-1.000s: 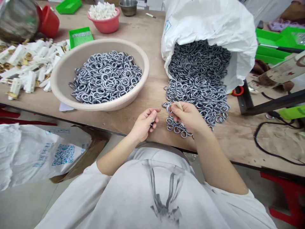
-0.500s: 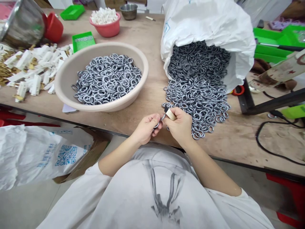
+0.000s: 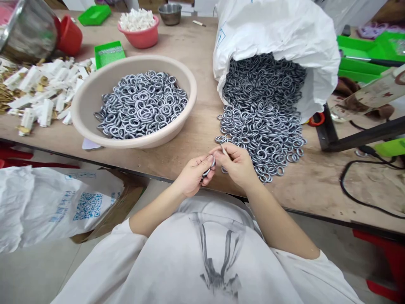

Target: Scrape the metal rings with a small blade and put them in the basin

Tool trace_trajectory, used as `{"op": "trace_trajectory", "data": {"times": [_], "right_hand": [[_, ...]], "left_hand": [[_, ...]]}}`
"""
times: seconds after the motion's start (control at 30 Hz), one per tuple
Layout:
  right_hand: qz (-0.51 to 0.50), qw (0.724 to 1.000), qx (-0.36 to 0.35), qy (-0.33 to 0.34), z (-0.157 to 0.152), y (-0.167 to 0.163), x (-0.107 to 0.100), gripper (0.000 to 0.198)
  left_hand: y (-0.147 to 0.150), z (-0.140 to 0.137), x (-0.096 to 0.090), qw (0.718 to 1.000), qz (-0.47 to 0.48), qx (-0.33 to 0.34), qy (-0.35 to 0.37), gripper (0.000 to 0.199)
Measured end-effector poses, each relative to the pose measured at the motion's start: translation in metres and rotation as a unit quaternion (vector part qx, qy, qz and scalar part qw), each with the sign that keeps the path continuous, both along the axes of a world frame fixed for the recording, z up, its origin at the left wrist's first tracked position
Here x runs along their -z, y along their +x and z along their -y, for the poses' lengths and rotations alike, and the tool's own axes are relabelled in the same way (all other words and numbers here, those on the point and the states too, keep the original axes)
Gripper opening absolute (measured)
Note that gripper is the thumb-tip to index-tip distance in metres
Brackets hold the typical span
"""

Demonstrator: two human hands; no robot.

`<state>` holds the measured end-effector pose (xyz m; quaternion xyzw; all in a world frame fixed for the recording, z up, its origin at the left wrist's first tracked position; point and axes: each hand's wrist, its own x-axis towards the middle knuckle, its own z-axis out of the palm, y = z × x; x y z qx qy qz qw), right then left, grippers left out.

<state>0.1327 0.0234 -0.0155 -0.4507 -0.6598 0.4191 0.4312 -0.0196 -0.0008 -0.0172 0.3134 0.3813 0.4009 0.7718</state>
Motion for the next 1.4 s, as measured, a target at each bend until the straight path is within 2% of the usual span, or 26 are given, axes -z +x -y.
{"op": "trace_trajectory", "data": {"times": [0.1, 0.27, 0.43, 0.53, 0.67, 0.73, 0.8, 0.93, 1.0, 1.07, 1.13, 1.23, 1.4], "right_hand": [[0.066, 0.997, 0.029, 0.033, 0.004, 0.002, -0.002, 0.037], [0.213, 0.971, -0.022, 0.108, 0.02, 0.003, -0.009, 0.052], [0.257, 0.957, -0.017, 0.134, 0.026, 0.0, -0.012, 0.051], [0.25, 0.96, -0.014, 0.129, 0.024, 0.002, -0.011, 0.049], [0.28, 0.957, 0.044, 0.06, 0.004, 0.014, -0.007, 0.051], [0.335, 0.939, 0.077, 0.028, -0.012, 0.019, -0.004, 0.05], [0.402, 0.91, 0.096, 0.025, -0.029, 0.021, -0.003, 0.043], [0.525, 0.846, 0.08, 0.046, -0.055, 0.011, -0.001, 0.031], [0.551, 0.83, 0.072, 0.043, -0.061, 0.006, -0.002, 0.027], [0.529, 0.844, 0.08, 0.047, -0.062, 0.004, -0.005, 0.023], [0.451, 0.887, 0.088, 0.045, -0.058, 0.006, -0.008, 0.021], [0.293, 0.951, 0.098, 0.004, -0.043, 0.011, -0.007, 0.024], [0.132, 0.985, 0.097, -0.06, -0.018, 0.012, 0.004, 0.026]], "left_hand": [[-0.004, 0.001, -0.005, 1.0, 0.019, 0.003, -0.008, 0.043], [-0.006, 0.001, -0.007, 0.998, 0.047, -0.021, -0.032, 0.039], [-0.005, 0.0, -0.006, 0.998, 0.044, -0.025, -0.038, 0.041], [-0.006, 0.003, -0.007, 0.999, 0.036, -0.022, -0.024, 0.042], [-0.008, 0.009, -0.008, 0.998, 0.028, 0.052, 0.001, 0.045], [-0.009, 0.011, -0.009, 0.998, 0.027, 0.063, 0.004, 0.044], [-0.011, 0.009, -0.008, 0.999, 0.019, 0.039, 0.009, 0.04], [-0.016, 0.001, -0.001, 1.0, 0.012, -0.003, 0.002, 0.03], [-0.019, -0.003, 0.003, 0.999, 0.017, -0.029, -0.013, 0.027], [-0.02, -0.006, 0.005, 0.997, 0.027, -0.059, -0.03, 0.021], [-0.02, -0.008, 0.005, 0.995, 0.034, -0.083, -0.046, 0.021], [-0.014, -0.012, 0.006, 0.993, 0.022, -0.108, -0.048, 0.032], [0.003, -0.019, 0.016, 0.99, -0.038, -0.137, 0.023, 0.039]]}}
